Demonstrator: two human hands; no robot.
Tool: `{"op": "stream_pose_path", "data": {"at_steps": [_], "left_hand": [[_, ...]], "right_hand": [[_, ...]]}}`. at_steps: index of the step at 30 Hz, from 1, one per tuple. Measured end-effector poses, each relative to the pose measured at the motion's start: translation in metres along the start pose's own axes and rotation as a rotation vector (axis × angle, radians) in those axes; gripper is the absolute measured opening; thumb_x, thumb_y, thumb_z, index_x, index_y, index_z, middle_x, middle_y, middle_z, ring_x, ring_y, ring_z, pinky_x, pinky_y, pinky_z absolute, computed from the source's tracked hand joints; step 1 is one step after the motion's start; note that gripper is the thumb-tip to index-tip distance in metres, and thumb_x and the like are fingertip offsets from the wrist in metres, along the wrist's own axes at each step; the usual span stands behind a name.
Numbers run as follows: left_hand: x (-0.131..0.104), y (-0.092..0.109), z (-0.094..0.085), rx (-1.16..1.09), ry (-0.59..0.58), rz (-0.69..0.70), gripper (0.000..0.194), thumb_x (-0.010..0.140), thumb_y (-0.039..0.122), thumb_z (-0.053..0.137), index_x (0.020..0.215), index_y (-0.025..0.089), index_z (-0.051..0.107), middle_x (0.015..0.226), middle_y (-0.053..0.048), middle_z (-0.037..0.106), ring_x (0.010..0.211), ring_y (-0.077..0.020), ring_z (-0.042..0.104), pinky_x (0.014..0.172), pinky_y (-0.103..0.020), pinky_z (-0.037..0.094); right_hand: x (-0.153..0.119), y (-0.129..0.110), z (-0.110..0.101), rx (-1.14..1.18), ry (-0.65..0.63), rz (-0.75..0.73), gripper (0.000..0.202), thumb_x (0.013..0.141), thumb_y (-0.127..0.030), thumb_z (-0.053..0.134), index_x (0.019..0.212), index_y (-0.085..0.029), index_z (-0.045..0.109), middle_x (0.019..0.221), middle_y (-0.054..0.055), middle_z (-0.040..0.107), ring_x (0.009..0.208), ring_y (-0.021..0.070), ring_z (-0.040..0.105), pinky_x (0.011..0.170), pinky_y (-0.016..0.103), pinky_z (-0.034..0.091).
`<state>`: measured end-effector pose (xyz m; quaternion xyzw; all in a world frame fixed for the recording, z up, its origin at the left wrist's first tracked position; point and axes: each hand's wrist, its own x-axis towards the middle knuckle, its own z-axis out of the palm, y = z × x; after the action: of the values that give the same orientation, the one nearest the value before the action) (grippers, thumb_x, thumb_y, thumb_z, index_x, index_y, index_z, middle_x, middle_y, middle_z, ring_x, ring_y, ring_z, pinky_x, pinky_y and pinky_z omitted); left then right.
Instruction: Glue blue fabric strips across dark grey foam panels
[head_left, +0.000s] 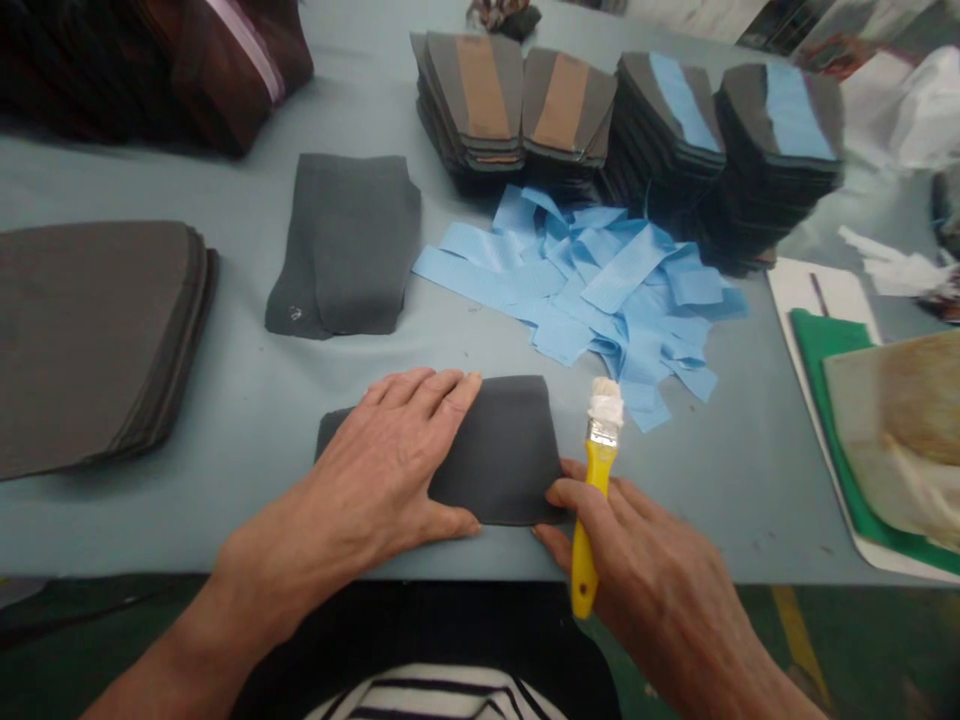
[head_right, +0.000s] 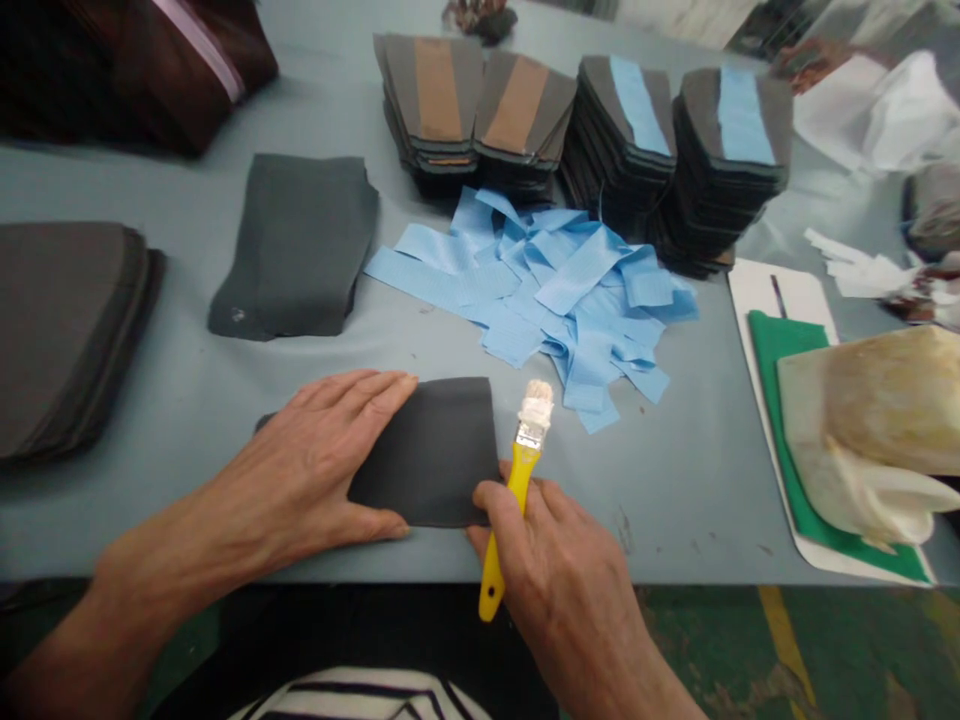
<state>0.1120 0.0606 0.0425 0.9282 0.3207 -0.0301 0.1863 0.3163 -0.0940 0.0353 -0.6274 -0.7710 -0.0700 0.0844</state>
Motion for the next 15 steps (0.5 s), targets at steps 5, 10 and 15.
{"op": "stream_pose_path", "data": {"at_steps": [5, 10, 15], "left_hand": [[0.004, 0.004, -0.002, 0.028, -0.054, 0.0, 0.122, 0.067, 0.047, 0.098, 0.166, 0.011, 0.037, 0.167, -0.022, 0.048, 0.152, -0.042, 0.048, 0.126, -0.057, 0.04], [0.001, 0.006, -0.002, 0.027, -0.072, 0.024, 0.118, 0.07, 0.037, 0.096, 0.166, 0.013, 0.033, 0.171, -0.021, 0.043, 0.156, -0.0404, 0.042, 0.129, -0.055, 0.034], [-0.006, 0.012, -0.011, -0.049, -0.123, 0.026, 0.105, 0.08, 0.031, 0.086, 0.167, 0.014, 0.03, 0.174, -0.019, 0.038, 0.161, -0.0403, 0.034, 0.132, -0.053, 0.028]], "right_hand": [[0.002, 0.0, 0.001, -0.016, 0.036, -0.003, 0.031, 0.12, -0.034, 0.033, 0.11, -0.02, 0.059, 0.104, 0.015, 0.081, 0.078, 0.0229, 0.079, 0.062, 0.032, 0.055], [0.002, 0.001, 0.001, -0.017, 0.072, -0.023, 0.033, 0.12, -0.034, 0.033, 0.109, -0.02, 0.061, 0.101, 0.013, 0.083, 0.078, 0.0222, 0.08, 0.065, 0.032, 0.058], [-0.022, 0.016, 0.021, 0.049, 0.089, -0.07, 0.044, 0.117, -0.048, 0.038, 0.114, -0.018, 0.069, 0.115, 0.016, 0.082, 0.091, 0.0296, 0.082, 0.068, 0.038, 0.062]]}}
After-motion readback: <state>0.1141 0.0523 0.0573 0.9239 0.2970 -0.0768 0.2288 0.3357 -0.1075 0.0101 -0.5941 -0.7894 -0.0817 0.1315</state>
